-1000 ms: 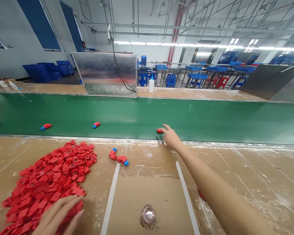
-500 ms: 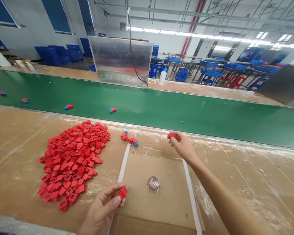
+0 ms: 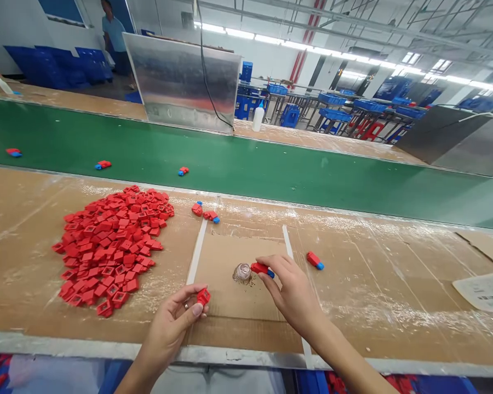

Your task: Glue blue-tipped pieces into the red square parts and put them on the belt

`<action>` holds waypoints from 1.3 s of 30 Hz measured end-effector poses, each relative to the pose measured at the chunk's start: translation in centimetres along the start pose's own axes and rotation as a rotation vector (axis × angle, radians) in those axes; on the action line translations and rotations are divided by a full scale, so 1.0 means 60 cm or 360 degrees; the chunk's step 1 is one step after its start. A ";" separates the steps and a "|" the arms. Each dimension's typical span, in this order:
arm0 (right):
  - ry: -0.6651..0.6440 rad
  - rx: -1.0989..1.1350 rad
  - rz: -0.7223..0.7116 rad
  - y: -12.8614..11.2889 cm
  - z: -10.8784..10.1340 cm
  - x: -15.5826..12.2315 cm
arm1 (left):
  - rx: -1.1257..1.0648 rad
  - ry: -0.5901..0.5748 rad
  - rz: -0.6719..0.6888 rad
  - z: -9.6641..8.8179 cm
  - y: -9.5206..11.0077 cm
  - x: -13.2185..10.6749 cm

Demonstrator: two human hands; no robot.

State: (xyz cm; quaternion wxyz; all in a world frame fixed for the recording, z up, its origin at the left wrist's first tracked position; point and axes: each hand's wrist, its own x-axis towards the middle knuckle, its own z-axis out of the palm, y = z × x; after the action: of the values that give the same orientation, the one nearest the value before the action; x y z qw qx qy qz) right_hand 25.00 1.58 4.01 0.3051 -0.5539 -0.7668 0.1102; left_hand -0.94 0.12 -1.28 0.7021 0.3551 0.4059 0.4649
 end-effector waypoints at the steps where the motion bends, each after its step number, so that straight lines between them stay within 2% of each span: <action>1: 0.0003 -0.0028 -0.0013 -0.004 0.000 -0.001 | 0.0002 -0.0019 -0.0001 -0.001 -0.001 0.000; 14: 0.0047 -0.0176 -0.0033 -0.010 0.007 -0.006 | -0.0040 -0.0096 -0.0036 0.001 -0.006 -0.002; 39: -0.0074 -0.0247 -0.0074 -0.015 0.009 -0.001 | -0.0024 -0.0125 -0.0083 0.001 -0.005 -0.003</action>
State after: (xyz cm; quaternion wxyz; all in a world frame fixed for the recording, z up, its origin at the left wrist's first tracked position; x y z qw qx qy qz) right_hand 23.99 1.32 3.99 0.2460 -0.5551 -0.7926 0.0562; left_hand -0.80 -0.13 -1.45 0.7320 0.3572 0.3836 0.4352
